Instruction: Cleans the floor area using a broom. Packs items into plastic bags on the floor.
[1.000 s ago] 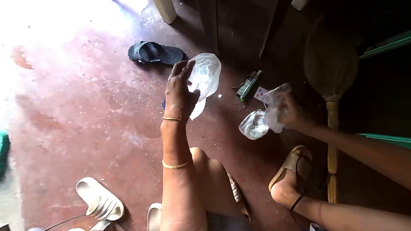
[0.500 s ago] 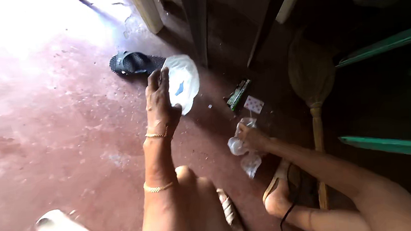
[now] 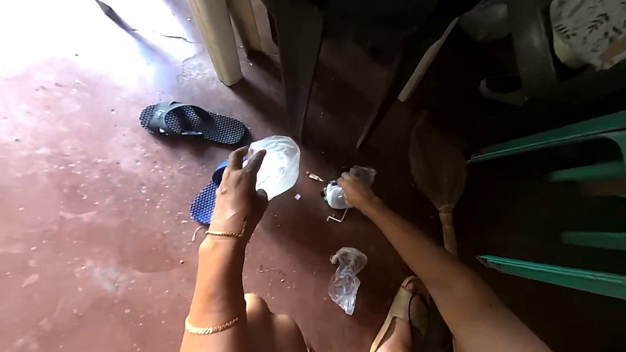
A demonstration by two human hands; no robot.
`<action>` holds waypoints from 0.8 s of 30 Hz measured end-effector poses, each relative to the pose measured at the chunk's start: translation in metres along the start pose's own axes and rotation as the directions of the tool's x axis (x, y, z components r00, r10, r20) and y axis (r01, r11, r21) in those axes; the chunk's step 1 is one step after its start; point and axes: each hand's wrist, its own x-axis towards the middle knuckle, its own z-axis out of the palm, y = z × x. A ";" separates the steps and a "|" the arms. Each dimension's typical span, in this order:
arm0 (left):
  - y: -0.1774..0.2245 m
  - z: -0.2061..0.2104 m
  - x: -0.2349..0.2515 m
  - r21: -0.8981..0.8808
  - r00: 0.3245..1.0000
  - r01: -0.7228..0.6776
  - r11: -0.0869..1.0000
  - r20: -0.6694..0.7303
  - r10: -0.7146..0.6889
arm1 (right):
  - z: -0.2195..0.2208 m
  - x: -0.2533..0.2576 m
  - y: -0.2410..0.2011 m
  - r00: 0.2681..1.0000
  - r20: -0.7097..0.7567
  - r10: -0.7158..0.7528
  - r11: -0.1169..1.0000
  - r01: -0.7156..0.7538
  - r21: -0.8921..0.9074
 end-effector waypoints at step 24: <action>0.001 0.001 0.002 0.021 0.986 -0.048 0.999 -0.160 0.051 | 0.037 -0.057 0.032 0.833 -0.045 0.551 0.814 -0.525 0.247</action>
